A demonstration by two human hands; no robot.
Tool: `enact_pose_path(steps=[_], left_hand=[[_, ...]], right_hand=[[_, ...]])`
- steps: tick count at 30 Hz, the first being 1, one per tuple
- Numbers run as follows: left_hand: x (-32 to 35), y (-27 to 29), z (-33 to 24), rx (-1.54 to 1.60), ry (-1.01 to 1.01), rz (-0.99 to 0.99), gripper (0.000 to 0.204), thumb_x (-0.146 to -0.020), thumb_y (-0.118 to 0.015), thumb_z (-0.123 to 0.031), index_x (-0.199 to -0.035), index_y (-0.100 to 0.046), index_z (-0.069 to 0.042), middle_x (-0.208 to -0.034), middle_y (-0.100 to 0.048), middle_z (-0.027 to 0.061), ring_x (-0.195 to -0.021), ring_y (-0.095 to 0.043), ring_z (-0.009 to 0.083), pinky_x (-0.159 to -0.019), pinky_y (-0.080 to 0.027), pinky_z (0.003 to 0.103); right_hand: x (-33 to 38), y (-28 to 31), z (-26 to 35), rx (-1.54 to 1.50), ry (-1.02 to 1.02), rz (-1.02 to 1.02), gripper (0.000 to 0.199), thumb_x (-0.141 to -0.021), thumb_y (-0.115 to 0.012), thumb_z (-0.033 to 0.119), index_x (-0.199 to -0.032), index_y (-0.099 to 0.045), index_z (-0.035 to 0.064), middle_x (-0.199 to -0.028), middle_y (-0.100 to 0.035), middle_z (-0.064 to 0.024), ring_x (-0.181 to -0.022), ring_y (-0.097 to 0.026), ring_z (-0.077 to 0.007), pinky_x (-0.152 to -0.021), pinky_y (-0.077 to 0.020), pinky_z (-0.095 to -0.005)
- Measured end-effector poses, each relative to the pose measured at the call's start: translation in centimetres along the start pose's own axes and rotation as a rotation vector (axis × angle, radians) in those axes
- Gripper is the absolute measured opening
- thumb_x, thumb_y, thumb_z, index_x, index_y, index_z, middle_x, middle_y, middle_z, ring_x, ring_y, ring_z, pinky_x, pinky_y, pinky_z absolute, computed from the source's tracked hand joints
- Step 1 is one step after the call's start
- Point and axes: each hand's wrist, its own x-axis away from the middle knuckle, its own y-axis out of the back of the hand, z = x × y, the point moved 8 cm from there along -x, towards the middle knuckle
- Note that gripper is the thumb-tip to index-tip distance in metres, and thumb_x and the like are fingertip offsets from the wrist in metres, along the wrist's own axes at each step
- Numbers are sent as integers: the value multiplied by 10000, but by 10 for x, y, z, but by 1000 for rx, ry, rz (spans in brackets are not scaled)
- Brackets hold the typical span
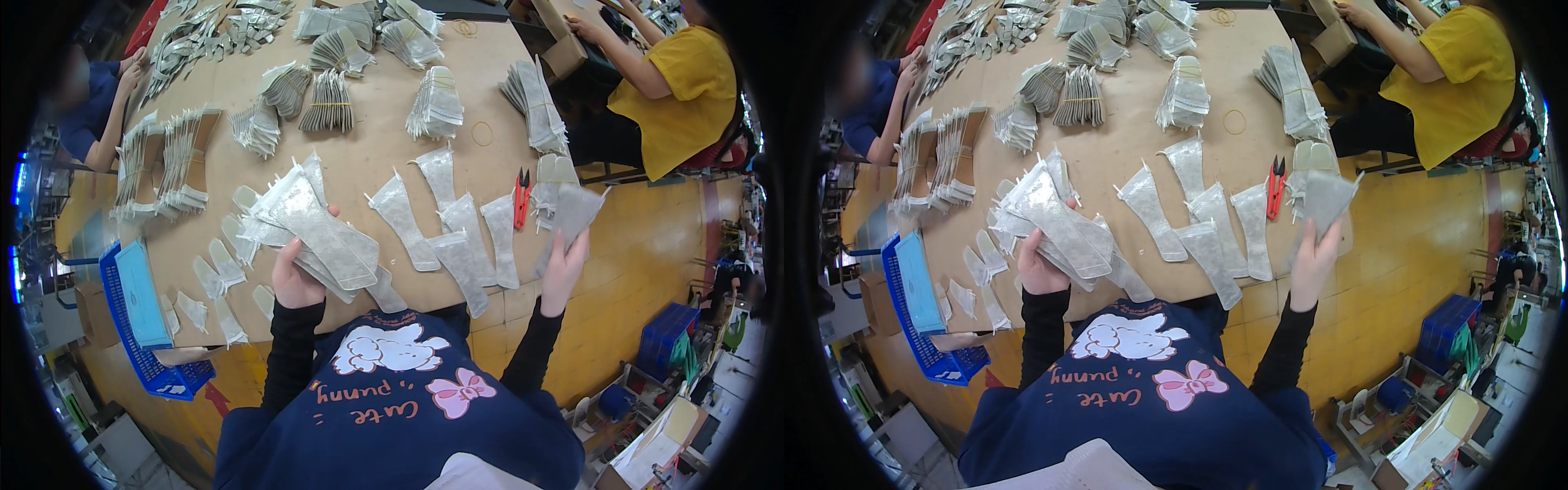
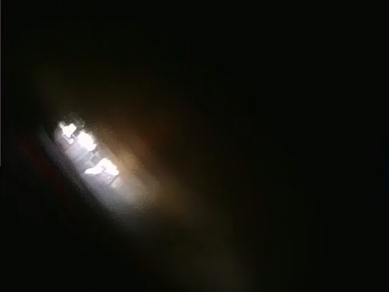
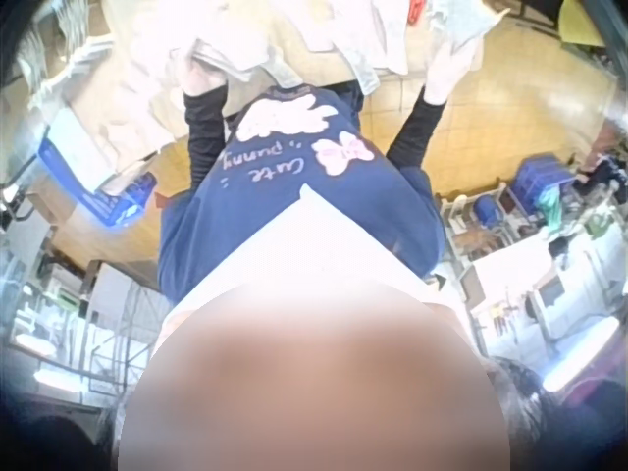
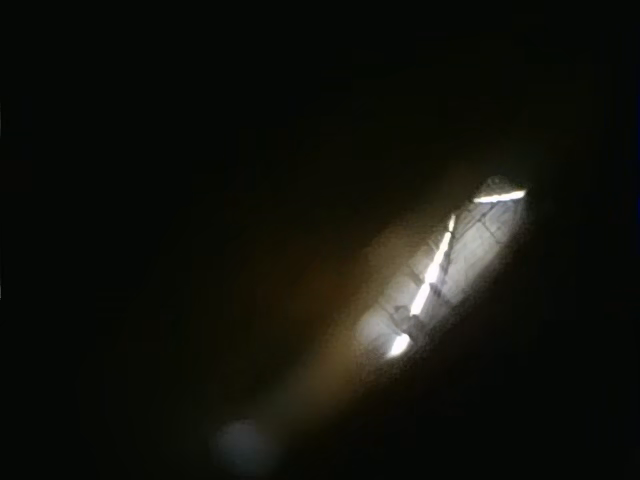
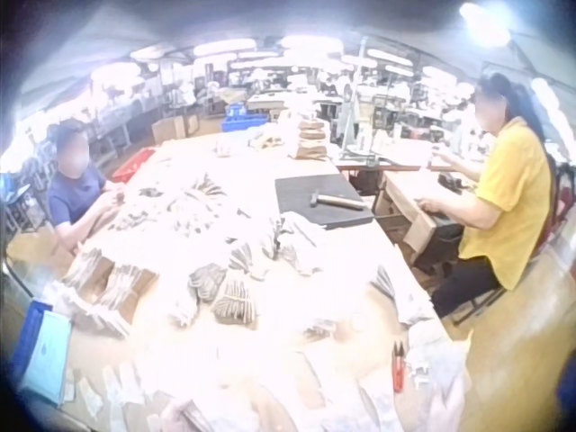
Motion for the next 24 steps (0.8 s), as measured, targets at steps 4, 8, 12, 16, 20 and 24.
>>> enact_pose_path(steps=[4, 8, 12, 16, 20, 24], left_hand=[[1, 16, -19, -169, -25, -69, 579, -884, -476, -236, -1370, -305, 28, -1268, -509, 270, -1059, -570, 298, -911, -473, 414], [15, 40, -59, -213, -133, -120, 538, -877, -512, -232, -1312, -376, 54, -1216, -540, 270, -980, -602, 286, -846, -509, 395], [31, 59, -68, -392, -224, -262, 528, -842, -547, -281, -1261, -433, 20, -1087, -609, 167, -961, -604, 233, -795, -520, 366], [32, 63, -44, -463, -219, -296, 525, -790, -622, -164, -1248, -443, 20, -1087, -604, 152, -961, -605, 233, -818, -506, 354], [25, 51, -15, -412, -110, -193, 515, -759, -703, -66, -1220, -488, 14, -1101, -605, 101, -961, -604, 194, -864, -473, 327], [18, 18, 5, -515, -42, -62, 523, -739, -722, -36, -1210, -501, 16, -1096, -612, 94, -984, -600, 191, -860, -477, 325]], right_hand=[[-54, -61, 29, -230, 53, 228, 617, -941, -462, 62, -1449, -142, -82, -1499, -263, -202, -1349, -328, -224, -1089, -245, -292], [-106, -126, 14, -572, -82, 456, 595, -936, -481, 74, -1441, -203, -73, -1479, -302, -142, -1325, -333, -200, -1074, -267, -294], [-123, -164, -12, 208, 140, 455, 679, -860, -609, 124, -1437, -274, -4, -1340, -410, -168, -1224, -419, -282, -1027, -334, -338], [-119, -146, 14, 365, 372, 303, 652, -759, -700, 91, -1356, -439, 61, -1145, -467, -164, -1012, -499, -295, -914, -409, -344], [-81, -112, 73, 49, 280, 488, 561, -773, -646, 7, -1310, -492, 53, -1058, -504, -96, -832, -522, -161, -780, -442, -253], [4, -124, 129, -133, 253, 763, 392, -802, -631, 7, -1189, -567, 23, -888, -546, -44, -775, -536, -117, -718, -442, -232]])
